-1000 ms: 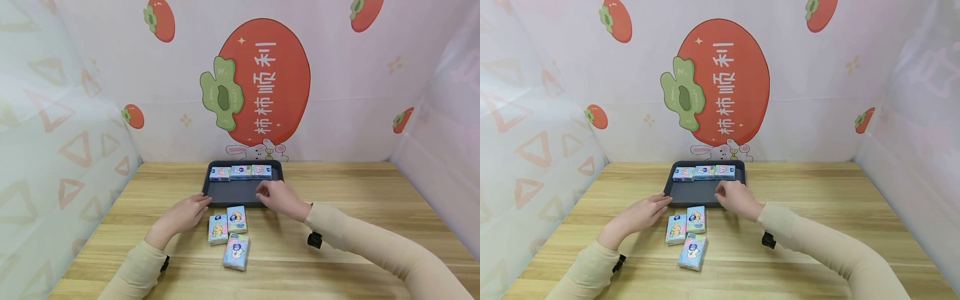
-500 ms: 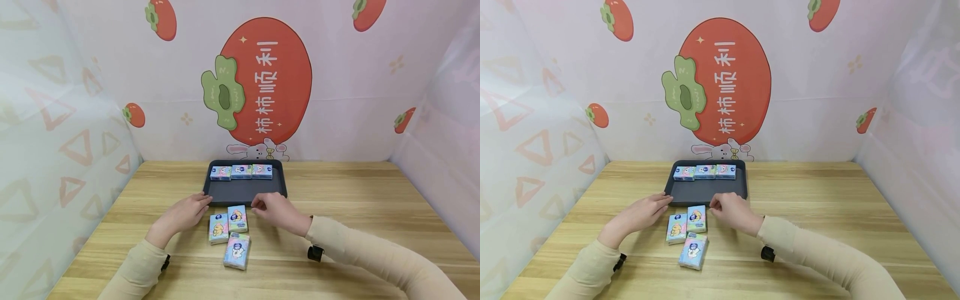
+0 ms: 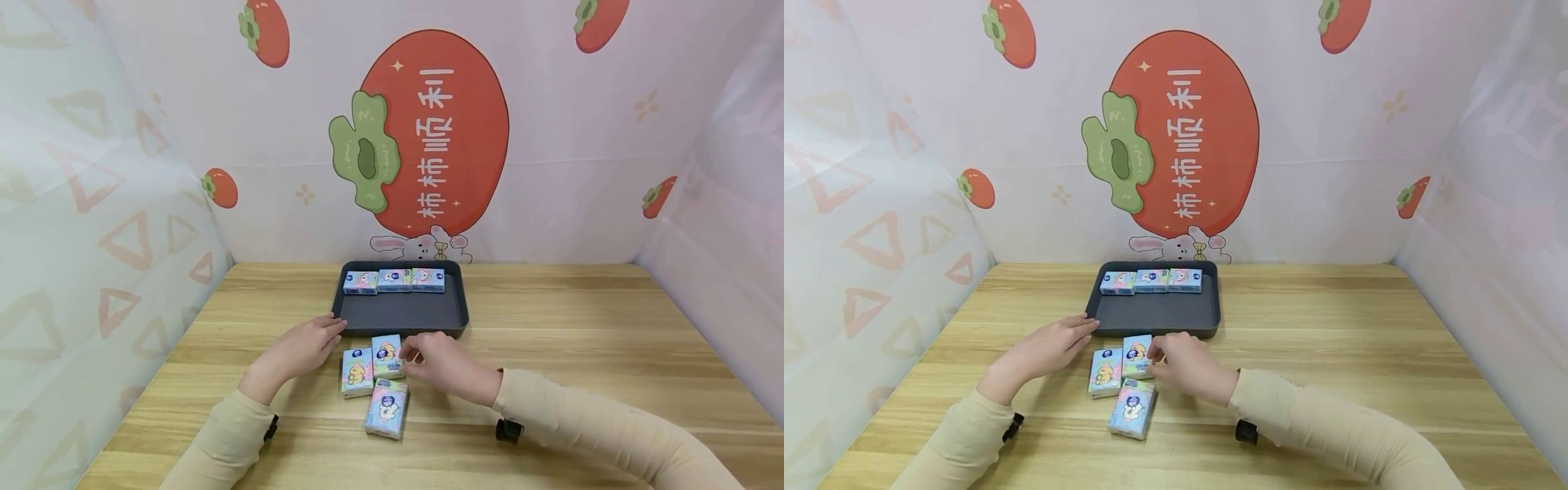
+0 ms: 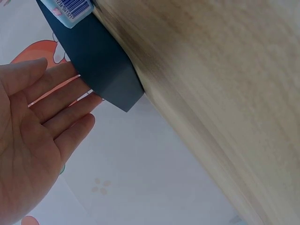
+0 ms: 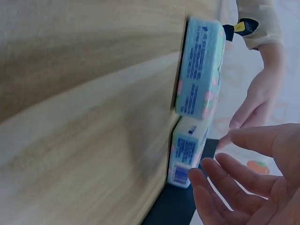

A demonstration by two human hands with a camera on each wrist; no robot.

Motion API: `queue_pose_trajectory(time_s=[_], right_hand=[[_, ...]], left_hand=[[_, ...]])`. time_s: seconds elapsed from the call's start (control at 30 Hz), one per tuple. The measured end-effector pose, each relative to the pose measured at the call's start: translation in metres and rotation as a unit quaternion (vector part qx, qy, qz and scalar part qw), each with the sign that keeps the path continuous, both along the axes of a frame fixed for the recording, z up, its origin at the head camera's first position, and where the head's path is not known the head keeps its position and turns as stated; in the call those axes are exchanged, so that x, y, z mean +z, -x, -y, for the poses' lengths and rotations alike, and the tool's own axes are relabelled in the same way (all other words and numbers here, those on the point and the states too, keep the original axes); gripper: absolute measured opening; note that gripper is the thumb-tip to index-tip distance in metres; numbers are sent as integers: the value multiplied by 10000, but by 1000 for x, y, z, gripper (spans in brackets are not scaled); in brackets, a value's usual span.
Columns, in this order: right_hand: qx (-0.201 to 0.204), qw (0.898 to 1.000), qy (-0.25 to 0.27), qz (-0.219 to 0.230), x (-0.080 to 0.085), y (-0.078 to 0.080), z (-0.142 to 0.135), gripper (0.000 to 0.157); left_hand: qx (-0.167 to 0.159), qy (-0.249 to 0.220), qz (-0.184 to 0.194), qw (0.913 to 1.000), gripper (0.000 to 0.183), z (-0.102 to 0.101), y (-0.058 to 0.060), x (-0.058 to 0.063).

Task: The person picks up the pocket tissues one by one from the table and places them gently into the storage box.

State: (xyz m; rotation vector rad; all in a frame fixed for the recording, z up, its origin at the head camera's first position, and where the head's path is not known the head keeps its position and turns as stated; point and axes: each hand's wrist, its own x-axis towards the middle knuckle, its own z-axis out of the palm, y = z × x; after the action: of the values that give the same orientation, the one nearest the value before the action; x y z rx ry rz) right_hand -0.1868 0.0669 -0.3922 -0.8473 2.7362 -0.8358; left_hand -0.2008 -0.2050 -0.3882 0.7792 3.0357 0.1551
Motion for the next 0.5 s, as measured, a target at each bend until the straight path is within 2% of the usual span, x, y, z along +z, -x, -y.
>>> queue_pose_trajectory(time_s=[0.23,0.5], right_hand=[[150,9993,-97,-314,-5,-10,7,20],[355,9924,-490,-1070,-9,-21,11,25]], left_hand=[[-3,5,-35,10000,35,1,1,-1],[-15,14,-4,10000,35,1,1,-2]])
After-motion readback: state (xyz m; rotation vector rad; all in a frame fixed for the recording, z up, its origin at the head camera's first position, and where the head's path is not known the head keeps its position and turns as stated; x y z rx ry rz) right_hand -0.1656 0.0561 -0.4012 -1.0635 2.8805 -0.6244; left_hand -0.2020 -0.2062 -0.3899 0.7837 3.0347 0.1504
